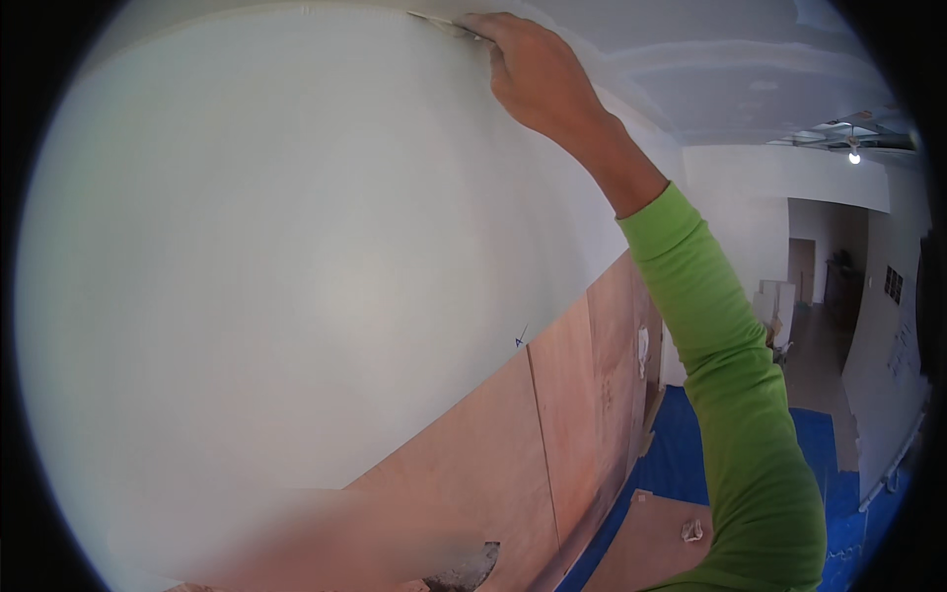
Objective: The person applies plaster to the upper wall near the ceiling using a trowel and a smaller scraper. They repeatedly scoop plaster from a cardboard sheet on the floor and smooth it onto the wall surface.
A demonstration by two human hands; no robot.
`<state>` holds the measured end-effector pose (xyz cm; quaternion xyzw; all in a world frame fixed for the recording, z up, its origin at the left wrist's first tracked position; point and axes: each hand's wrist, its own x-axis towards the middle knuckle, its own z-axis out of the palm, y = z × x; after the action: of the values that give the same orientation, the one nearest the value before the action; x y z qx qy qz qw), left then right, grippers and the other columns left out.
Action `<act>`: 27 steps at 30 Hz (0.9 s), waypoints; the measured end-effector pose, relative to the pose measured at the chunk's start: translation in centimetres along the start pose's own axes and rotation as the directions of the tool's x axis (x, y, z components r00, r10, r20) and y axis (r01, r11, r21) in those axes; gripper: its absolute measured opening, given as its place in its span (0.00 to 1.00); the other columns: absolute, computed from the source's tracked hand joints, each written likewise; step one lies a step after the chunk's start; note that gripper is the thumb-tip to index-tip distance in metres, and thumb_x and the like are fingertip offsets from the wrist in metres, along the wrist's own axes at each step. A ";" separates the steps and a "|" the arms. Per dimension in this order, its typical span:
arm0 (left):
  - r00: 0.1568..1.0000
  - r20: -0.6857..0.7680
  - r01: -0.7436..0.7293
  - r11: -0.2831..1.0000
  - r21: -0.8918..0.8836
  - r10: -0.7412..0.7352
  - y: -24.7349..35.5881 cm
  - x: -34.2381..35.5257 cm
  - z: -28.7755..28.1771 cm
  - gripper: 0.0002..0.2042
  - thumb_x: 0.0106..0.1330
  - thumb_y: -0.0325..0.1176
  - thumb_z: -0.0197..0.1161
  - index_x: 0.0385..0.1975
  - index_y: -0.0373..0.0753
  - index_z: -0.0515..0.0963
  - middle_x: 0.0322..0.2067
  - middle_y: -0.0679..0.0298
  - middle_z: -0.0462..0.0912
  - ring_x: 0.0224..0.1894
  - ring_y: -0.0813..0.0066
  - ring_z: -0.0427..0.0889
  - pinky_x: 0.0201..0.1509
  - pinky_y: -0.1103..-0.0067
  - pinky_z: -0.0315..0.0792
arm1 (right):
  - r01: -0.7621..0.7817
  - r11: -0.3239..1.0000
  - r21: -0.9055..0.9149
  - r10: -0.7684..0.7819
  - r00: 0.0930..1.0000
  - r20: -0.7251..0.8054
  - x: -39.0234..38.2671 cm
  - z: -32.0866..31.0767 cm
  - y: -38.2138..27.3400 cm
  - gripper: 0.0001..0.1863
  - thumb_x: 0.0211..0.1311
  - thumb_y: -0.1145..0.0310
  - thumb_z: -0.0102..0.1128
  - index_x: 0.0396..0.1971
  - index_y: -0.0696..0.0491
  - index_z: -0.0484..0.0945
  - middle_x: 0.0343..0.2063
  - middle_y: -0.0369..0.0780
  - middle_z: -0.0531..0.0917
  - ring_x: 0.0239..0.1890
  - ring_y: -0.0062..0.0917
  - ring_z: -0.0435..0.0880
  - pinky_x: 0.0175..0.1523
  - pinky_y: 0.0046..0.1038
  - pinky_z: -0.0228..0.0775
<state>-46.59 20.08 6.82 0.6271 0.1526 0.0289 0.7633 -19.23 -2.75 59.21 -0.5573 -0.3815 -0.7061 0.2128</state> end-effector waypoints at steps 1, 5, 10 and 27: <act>1.000 -0.006 0.019 1.000 0.001 -0.019 0.2 0.0 0.0 0.19 0.76 0.55 0.56 0.31 0.46 0.75 0.15 0.71 0.73 0.10 0.82 0.66 0.12 0.84 0.56 | -0.043 0.999 0.001 0.043 0.998 0.038 0.1 -0.2 -0.2 0.22 0.72 0.80 0.42 0.62 0.63 0.75 0.62 0.52 0.79 0.66 0.44 0.75 0.73 0.38 0.65; 0.998 -0.036 0.044 0.998 0.053 -0.042 0.3 0.1 -0.1 0.20 0.76 0.55 0.56 0.29 0.46 0.75 0.15 0.71 0.73 0.10 0.81 0.66 0.12 0.83 0.56 | -0.094 0.995 0.009 0.094 0.993 0.073 0.4 -0.4 -0.7 0.22 0.72 0.81 0.42 0.63 0.62 0.74 0.64 0.52 0.77 0.67 0.43 0.74 0.75 0.38 0.63; 1.000 0.002 -0.013 1.000 -0.014 0.013 -0.1 0.5 -0.2 0.18 0.78 0.52 0.54 0.32 0.45 0.76 0.15 0.70 0.73 0.11 0.81 0.66 0.13 0.82 0.56 | 0.004 0.999 -0.050 -0.007 0.999 -0.054 -0.3 1.4 -0.3 0.24 0.64 0.83 0.47 0.59 0.57 0.78 0.56 0.47 0.83 0.57 0.46 0.81 0.64 0.41 0.73; 0.992 0.121 0.028 0.998 -0.053 -0.021 0.4 0.2 1.0 0.15 0.78 0.51 0.54 0.39 0.46 0.74 0.17 0.69 0.76 0.10 0.81 0.67 0.12 0.84 0.56 | 0.082 0.996 0.024 -0.082 0.996 -0.017 0.1 -1.7 1.9 0.20 0.69 0.79 0.50 0.57 0.55 0.81 0.51 0.48 0.86 0.52 0.47 0.83 0.58 0.41 0.76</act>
<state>-46.05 19.31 7.36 0.6047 0.1133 -0.0142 0.7882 -18.91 -5.22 59.77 -0.5329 -0.4111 -0.7139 0.1934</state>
